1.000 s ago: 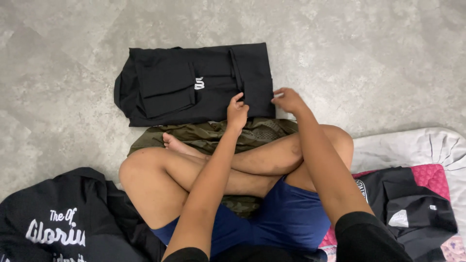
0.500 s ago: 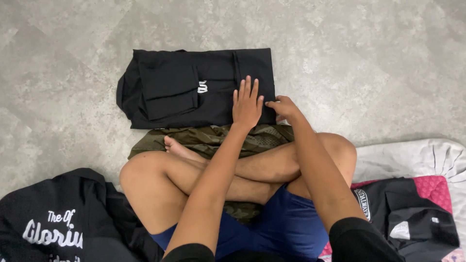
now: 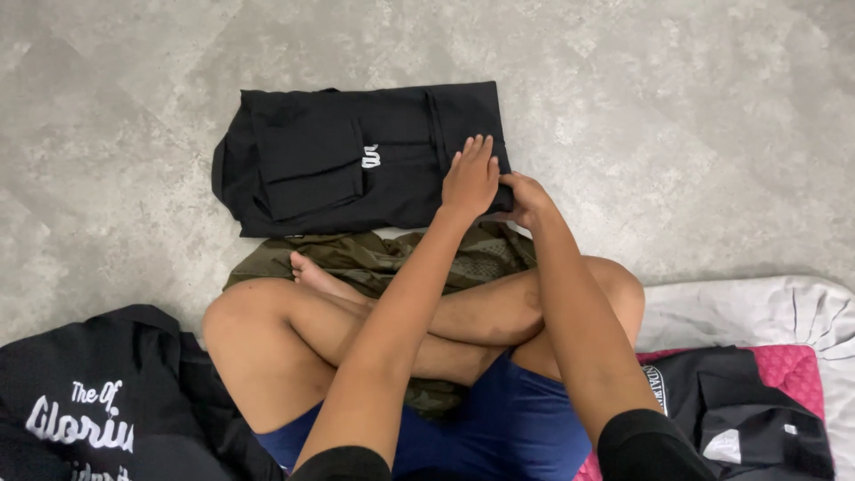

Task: Folding a black shirt into a neat rectangle while sitting on the floor.

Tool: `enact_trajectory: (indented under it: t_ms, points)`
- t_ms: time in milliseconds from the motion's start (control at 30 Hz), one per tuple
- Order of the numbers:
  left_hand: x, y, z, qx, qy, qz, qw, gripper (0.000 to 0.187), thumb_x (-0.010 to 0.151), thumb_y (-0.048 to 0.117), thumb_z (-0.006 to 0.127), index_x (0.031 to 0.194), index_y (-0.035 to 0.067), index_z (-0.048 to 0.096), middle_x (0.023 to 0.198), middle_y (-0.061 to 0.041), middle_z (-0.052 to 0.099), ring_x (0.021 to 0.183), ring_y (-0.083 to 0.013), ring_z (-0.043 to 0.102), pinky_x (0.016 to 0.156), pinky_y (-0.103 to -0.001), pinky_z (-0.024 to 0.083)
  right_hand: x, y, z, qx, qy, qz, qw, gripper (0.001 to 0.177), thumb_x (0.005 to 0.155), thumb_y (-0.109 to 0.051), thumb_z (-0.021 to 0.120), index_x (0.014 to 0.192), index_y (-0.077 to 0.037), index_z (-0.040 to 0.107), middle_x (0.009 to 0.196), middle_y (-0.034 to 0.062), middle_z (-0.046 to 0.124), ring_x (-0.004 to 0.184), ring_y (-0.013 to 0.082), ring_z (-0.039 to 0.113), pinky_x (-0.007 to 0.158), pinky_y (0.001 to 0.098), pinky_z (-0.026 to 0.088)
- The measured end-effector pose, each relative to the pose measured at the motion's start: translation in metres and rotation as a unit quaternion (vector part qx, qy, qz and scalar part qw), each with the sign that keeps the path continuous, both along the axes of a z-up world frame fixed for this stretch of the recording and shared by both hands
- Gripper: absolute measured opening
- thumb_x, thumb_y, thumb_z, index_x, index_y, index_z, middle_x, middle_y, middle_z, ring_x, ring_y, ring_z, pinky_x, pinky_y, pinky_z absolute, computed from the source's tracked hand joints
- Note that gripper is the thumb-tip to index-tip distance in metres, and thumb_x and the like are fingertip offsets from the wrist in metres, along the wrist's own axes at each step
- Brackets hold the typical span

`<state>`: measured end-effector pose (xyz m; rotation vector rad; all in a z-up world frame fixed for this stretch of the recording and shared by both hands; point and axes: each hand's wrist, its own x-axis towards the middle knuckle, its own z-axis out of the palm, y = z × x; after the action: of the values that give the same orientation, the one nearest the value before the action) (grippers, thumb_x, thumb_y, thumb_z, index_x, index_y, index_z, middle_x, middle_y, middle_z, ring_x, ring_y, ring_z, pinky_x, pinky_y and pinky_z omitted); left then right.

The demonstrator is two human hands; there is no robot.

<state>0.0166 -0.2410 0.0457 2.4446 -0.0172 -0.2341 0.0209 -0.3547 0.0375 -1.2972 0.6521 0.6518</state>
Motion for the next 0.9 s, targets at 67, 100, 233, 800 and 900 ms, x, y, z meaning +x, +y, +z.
enact_trajectory:
  t_ms: [67, 100, 233, 800, 900]
  points:
    - [0.003, -0.002, -0.004, -0.022, 0.039, 0.021, 0.999, 0.053, 0.099, 0.035, 0.023, 0.144, 0.007, 0.024, 0.149, -0.014, 0.02, 0.14, -0.0262, 0.015, 0.114, -0.041, 0.016, 0.006, -0.008, -0.033, -0.006, -0.006, 0.0, 1.0, 0.037, 0.08, -0.02, 0.065, 0.115, -0.01, 0.058, 0.106, 0.0164, 0.055, 0.097, 0.0333, 0.059, 0.075, 0.0504, 0.053]
    - [0.006, -0.005, -0.006, -0.047, 0.077, 0.042, 0.995, 0.058, 0.098, 0.043, 0.022, 0.145, 0.009, 0.021, 0.151, -0.013, 0.015, 0.14, -0.0264, 0.011, 0.114, -0.041, 0.018, 0.011, -0.014, -0.049, -0.016, -0.013, 0.0, 1.0, 0.036, 0.08, -0.02, 0.066, 0.114, -0.012, 0.059, 0.106, 0.0159, 0.055, 0.097, 0.0331, 0.059, 0.072, 0.0504, 0.053]
    - [-0.004, -0.02, 0.007, -0.061, 0.131, 0.049, 0.988, 0.067, 0.095, 0.054, 0.021, 0.146, 0.011, 0.013, 0.152, -0.012, 0.007, 0.141, -0.0244, 0.004, 0.114, -0.042, 0.017, 0.015, -0.023, -0.044, 0.014, -0.02, -0.037, 0.999, 0.029, 0.079, -0.021, 0.066, 0.107, -0.011, 0.061, 0.096, 0.0128, 0.056, 0.089, 0.0307, 0.06, 0.071, 0.0489, 0.054]
    - [0.024, -0.034, -0.032, -0.066, 0.046, 0.101, 0.992, 0.05, 0.099, 0.028, 0.024, 0.144, 0.007, 0.022, 0.149, -0.021, 0.017, 0.14, -0.0335, 0.013, 0.112, -0.055, 0.014, 0.035, -0.02, -0.092, 0.063, -0.085, -0.032, 0.994, 0.036, 0.089, -0.027, 0.059, 0.123, -0.015, 0.055, 0.117, 0.0168, 0.058, 0.104, 0.0328, 0.059, 0.081, 0.044, 0.052]
    - [0.014, -0.05, -0.019, -0.148, 0.049, 0.12, 0.98, 0.052, 0.099, 0.031, 0.022, 0.146, 0.008, 0.018, 0.151, -0.021, 0.012, 0.141, -0.0342, 0.006, 0.112, -0.055, 0.008, 0.038, -0.032, -0.088, 0.035, -0.107, -0.011, 0.994, 0.036, 0.088, -0.026, 0.06, 0.123, -0.016, 0.055, 0.118, 0.016, 0.057, 0.105, 0.0328, 0.058, 0.083, 0.044, 0.05]
